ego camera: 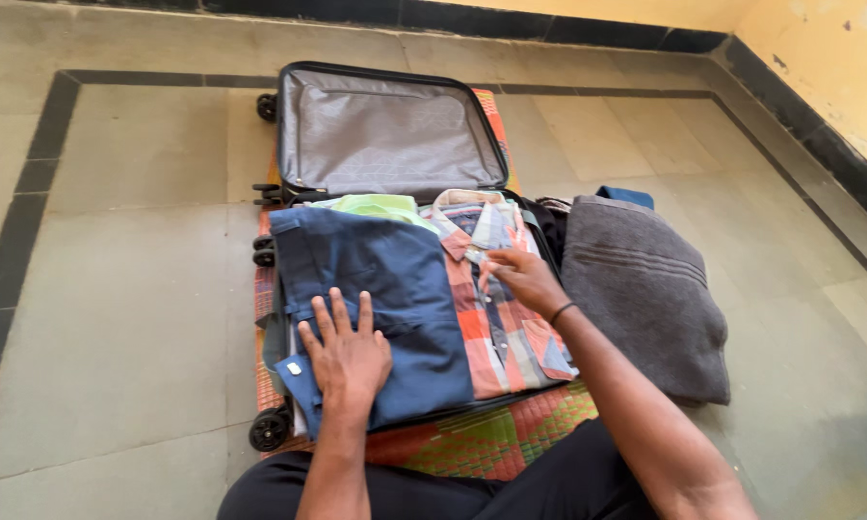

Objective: The person sits on a mat and packs a suitcase with folded clothes. They place various shirts and trousers into the suitcase, arranging them neatly by hand.

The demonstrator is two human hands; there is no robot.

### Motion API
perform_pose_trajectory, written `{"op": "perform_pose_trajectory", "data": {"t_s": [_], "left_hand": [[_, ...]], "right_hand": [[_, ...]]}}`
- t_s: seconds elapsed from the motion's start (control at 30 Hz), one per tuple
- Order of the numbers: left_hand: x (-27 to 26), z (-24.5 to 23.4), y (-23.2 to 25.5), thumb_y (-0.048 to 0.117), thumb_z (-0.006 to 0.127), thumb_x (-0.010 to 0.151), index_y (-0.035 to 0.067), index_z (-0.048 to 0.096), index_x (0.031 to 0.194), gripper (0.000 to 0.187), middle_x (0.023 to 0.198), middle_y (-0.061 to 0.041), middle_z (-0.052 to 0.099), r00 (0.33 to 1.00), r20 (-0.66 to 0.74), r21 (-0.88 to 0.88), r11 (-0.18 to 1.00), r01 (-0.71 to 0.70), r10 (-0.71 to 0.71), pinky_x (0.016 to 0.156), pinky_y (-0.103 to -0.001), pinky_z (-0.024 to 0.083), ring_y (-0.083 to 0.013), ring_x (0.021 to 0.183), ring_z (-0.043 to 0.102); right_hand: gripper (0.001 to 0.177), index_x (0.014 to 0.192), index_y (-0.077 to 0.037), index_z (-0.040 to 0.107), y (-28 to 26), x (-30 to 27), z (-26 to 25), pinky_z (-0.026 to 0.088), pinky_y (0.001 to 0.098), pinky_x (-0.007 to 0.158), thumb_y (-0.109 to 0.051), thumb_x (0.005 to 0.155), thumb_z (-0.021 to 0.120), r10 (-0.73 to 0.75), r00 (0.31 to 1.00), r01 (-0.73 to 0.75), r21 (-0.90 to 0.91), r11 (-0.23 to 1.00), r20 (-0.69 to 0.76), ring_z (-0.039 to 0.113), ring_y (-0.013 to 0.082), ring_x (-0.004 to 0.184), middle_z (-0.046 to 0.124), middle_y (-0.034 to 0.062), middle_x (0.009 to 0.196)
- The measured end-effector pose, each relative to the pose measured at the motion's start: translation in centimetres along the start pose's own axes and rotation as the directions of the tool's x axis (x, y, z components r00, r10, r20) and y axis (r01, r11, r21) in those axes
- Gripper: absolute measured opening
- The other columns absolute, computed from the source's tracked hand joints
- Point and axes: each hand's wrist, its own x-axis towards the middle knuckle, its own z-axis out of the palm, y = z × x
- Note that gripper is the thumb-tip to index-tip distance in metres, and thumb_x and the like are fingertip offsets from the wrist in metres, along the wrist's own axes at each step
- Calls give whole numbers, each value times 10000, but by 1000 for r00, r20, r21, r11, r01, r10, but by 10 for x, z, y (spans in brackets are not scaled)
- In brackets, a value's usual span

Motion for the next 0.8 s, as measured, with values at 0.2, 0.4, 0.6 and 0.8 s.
{"op": "perform_pose_trajectory", "data": {"t_s": [0.2, 0.4, 0.6, 0.8], "left_hand": [[-14, -14, 19, 330, 613, 878, 286, 334, 1596, 772, 1680, -208, 175, 985, -165, 110, 994, -28, 46, 1195, -628, 137, -440, 1543, 111], [-24, 3, 54, 504, 630, 888, 270, 458, 1499, 677, 1647, -135, 261, 886, -317, -70, 923, -379, 340, 1188, -654, 159, -420, 1534, 169], [-15, 11, 59, 668, 543, 863, 366, 399, 1530, 747, 1661, -92, 213, 953, -148, 20, 964, -264, 264, 1187, -630, 122, -399, 1524, 129], [-14, 19, 58, 666, 541, 871, 358, 404, 1531, 742, 1664, -97, 211, 947, -174, 52, 963, -264, 269, 1186, -631, 123, -399, 1525, 140]], "right_hand": [[617, 1308, -72, 688, 57, -63, -32, 574, 354, 954, -428, 807, 752, 280, 913, -365, -288, 885, -296, 752, 270, 1073, 770, 183, 1156], [817, 1419, -84, 560, 41, -65, -21, 506, 476, 1015, -474, 745, 809, 329, 928, -374, -465, 802, -177, 633, 410, 1190, 663, 251, 1267], [704, 1262, -75, 628, 6, -66, -29, 523, 496, 986, -521, 752, 818, 420, 890, -452, -477, 754, -180, 649, 430, 1157, 667, 254, 1218], [565, 1025, -41, 772, -15, -70, -22, 531, 488, 928, -513, 727, 859, 357, 899, -436, -572, 695, -253, 606, 408, 1182, 629, 234, 1244]]}}
